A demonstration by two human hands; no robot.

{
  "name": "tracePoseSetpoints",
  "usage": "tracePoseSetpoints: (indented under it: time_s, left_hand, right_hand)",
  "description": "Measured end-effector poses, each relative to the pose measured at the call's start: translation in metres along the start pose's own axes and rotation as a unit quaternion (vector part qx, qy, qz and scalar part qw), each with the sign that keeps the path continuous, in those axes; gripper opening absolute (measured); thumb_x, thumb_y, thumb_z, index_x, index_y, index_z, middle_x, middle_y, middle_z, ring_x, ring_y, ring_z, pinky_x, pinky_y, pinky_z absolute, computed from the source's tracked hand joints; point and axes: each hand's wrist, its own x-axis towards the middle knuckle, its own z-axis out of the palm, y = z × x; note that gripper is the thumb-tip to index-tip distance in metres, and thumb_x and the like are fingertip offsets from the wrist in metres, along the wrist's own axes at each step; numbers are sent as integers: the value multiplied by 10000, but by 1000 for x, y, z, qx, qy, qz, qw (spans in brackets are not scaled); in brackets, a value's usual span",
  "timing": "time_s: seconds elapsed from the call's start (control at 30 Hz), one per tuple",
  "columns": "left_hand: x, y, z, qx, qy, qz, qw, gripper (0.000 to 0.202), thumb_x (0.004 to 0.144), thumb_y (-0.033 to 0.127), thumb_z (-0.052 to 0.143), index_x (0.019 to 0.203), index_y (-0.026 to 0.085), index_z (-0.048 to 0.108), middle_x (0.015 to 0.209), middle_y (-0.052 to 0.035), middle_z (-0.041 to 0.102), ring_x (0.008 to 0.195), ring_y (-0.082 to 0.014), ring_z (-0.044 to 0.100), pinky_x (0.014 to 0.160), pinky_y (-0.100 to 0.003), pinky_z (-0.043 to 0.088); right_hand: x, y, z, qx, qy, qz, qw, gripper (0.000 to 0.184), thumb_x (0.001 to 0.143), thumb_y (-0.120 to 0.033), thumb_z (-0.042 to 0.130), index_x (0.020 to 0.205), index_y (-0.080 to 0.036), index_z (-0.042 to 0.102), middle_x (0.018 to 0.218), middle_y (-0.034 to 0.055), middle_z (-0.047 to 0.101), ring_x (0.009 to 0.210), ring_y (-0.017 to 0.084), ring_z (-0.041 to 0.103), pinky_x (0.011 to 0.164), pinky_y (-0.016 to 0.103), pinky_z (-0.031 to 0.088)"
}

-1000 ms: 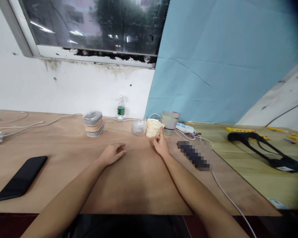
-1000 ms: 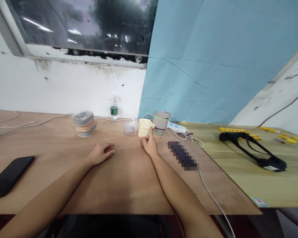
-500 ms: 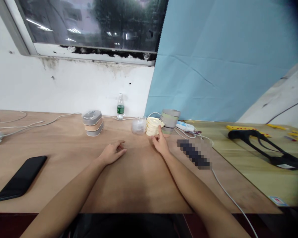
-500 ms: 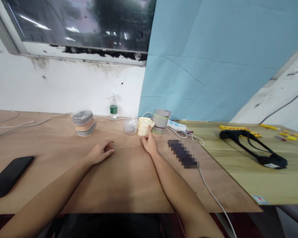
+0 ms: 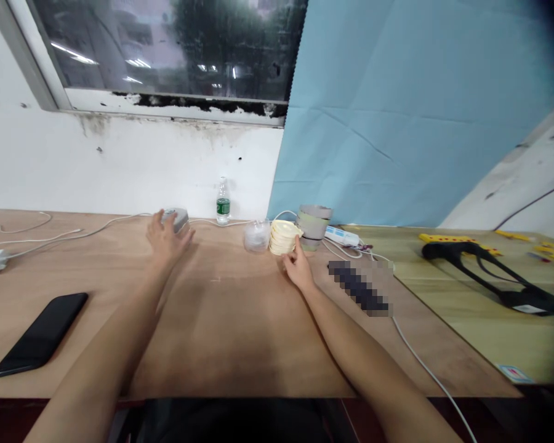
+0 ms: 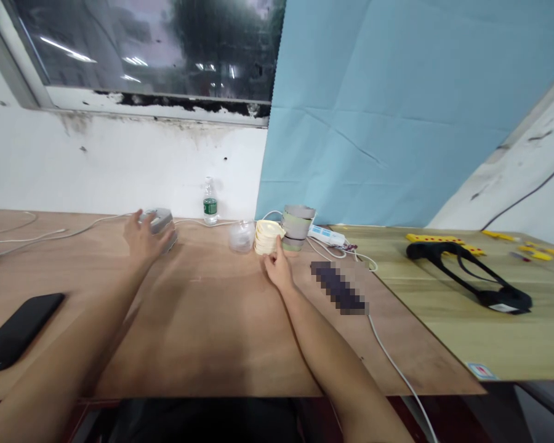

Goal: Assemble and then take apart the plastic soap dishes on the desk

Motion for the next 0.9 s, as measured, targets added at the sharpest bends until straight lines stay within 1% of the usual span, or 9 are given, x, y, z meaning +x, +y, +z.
tracePoseSetpoints:
  time_s: [0.1,0.23,0.4,0.5,0.6,0.67,0.73,0.83,0.9]
  left_hand:
    - [14,-14,2,39,10,-118,992,855,664,577,721,1350,167,416,1496,-203,222,1365,-410,210,1071,-584,193]
    - [18,-29,5,-7,-57,-186,981,843,674,584,711,1360,201,406,1384,-164,436,1288,-353,387,1063,-564,244]
    - [13,-33,2,-36,16,-154,987,666,751,494,695,1295,181,470,1323,-99,513,1246,-304,437,1072,-551,221]
    - [4,-25,-2,-58,87,-124,987,677,710,471,741,1279,203,492,1313,-88,526,1239,-288,456,1082,-509,260]
    - [-17,-10,-3,-121,99,-68,985,706,677,462,766,1268,179,505,1291,-108,540,1228,-270,480,1074,-434,336]
    - [-37,1,-1,-178,48,-38,982,685,692,465,750,1266,181,508,1283,-107,549,1203,-262,511,1044,-409,391]
    - [-58,12,0,-224,-46,-18,973,658,687,475,747,1243,197,532,1246,-94,583,1169,-265,546,1017,-412,429]
    - [-81,27,3,-265,-188,15,946,642,672,480,753,1224,220,551,1228,-79,609,1142,-261,572,1005,-415,449]
    - [-88,34,4,-263,-236,40,934,647,653,488,763,1216,238,564,1231,-67,612,1142,-263,573,1014,-422,443]
  right_hand:
    - [1,0,0,6,1,1,1000,739,852,-342,493,1490,-138,182,634,-46,585,545,139,523,586,247,464]
    - [1,-1,0,7,2,3,1000,716,851,-332,492,1482,-137,214,594,-59,550,530,137,513,572,241,457]
    - [1,-5,-1,1,10,0,1000,719,837,-328,499,1477,-134,234,623,-46,584,528,139,520,575,247,464]
    - [1,-7,-2,-1,13,-4,1000,710,841,-332,493,1476,-141,237,654,-35,611,521,139,514,576,256,468]
    - [-2,-12,-2,-7,22,-19,1000,693,856,-336,486,1471,-133,241,648,-34,601,533,139,517,592,257,471]
    - [-6,-18,-1,-15,22,-42,999,676,867,-341,484,1467,-137,249,645,-37,586,555,137,527,613,254,473]
    - [-13,-26,2,-32,6,-72,997,636,872,-356,493,1444,-155,302,674,-27,598,589,138,547,635,257,477]
    - [-24,-42,7,-58,-71,-119,989,567,863,-389,530,1383,-196,411,784,10,656,633,142,585,666,272,492]
    - [-30,-51,11,-71,-129,-147,978,534,850,-407,558,1343,-223,465,880,30,681,648,142,599,686,285,503]
